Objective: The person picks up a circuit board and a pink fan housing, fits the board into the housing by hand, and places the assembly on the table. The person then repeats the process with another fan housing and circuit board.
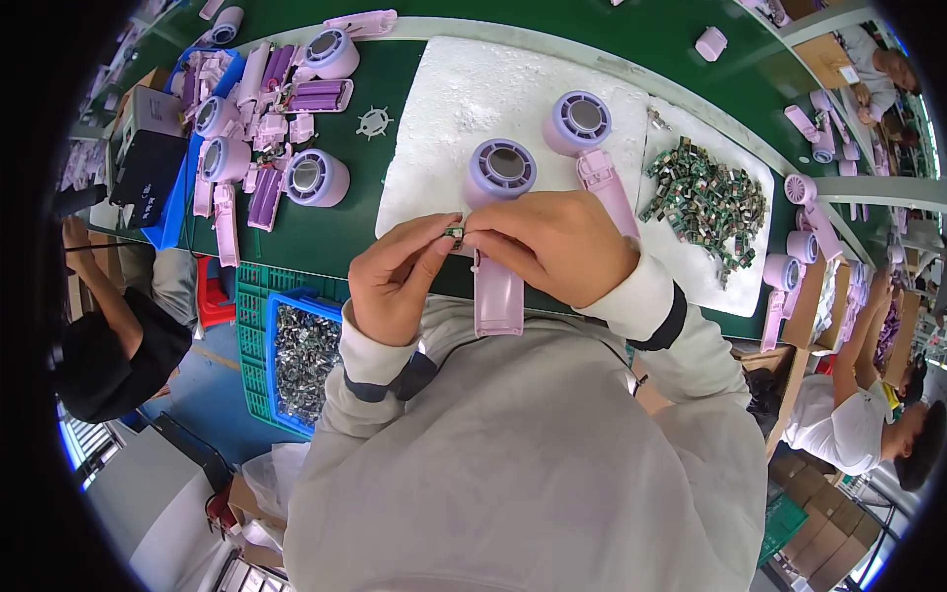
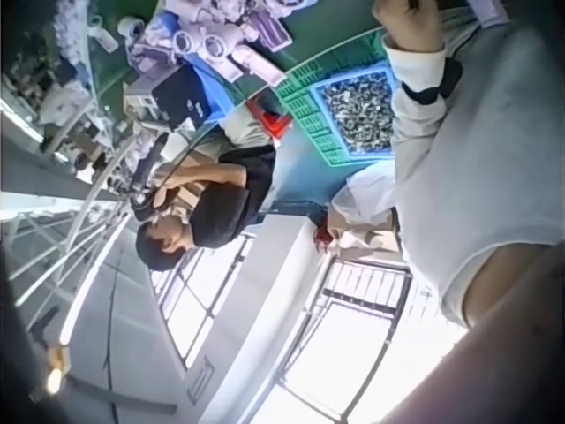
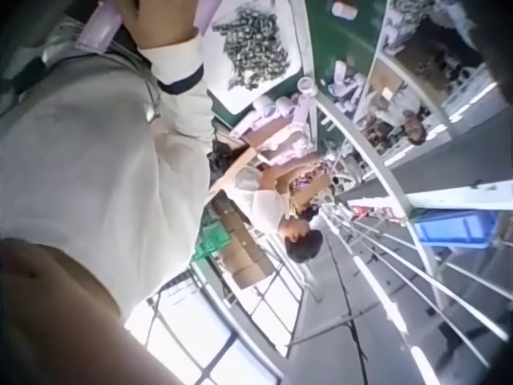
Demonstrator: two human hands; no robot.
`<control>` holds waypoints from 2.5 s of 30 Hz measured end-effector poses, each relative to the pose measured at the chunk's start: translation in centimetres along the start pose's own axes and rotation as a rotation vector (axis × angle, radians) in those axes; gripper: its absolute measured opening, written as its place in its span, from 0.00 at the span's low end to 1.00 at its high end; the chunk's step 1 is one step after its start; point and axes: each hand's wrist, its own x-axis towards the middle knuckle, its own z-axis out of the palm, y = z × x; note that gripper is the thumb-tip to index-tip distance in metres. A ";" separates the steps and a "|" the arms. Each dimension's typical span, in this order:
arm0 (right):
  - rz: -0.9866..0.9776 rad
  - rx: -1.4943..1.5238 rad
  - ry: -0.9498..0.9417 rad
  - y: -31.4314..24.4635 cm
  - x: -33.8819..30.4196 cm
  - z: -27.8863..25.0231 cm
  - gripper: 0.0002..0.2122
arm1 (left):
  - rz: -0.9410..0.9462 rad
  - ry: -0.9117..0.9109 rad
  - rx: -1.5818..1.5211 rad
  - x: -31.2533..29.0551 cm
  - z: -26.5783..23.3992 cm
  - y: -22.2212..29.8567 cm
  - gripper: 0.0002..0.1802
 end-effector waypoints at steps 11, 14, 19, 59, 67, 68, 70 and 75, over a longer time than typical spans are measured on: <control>0.017 0.129 -0.024 0.8 -0.8 -0.2 0.07 | -0.188 -0.167 -0.423 -0.2 -0.4 -1.4 0.14; 0.088 0.150 -0.023 1.0 -1.2 0.1 0.07 | -0.189 -0.207 -0.425 -0.1 -0.4 -1.5 0.14; 0.101 0.116 -0.039 1.2 -1.2 0.4 0.07 | -0.180 -0.225 -0.342 -0.2 -0.4 -2.1 0.13; 0.024 -0.152 0.222 -0.2 -0.8 0.6 0.09 | -0.100 0.040 -0.272 -0.7 2.0 -2.3 0.15; -0.105 -0.308 0.131 -0.7 -0.2 -0.3 0.10 | -0.007 0.096 -0.047 -0.8 2.1 -1.9 0.16; -0.108 -0.313 0.133 -0.6 -0.3 -0.3 0.10 | -0.001 0.094 -0.045 -0.8 2.1 -1.9 0.16; -0.112 -0.317 0.135 -0.5 -0.2 -0.3 0.10 | 0.010 0.090 -0.041 -0.9 2.1 -1.9 0.16; -0.142 -0.314 0.149 -0.6 -0.2 0.5 0.10 | 0.047 0.104 0.020 -1.3 2.3 -2.1 0.17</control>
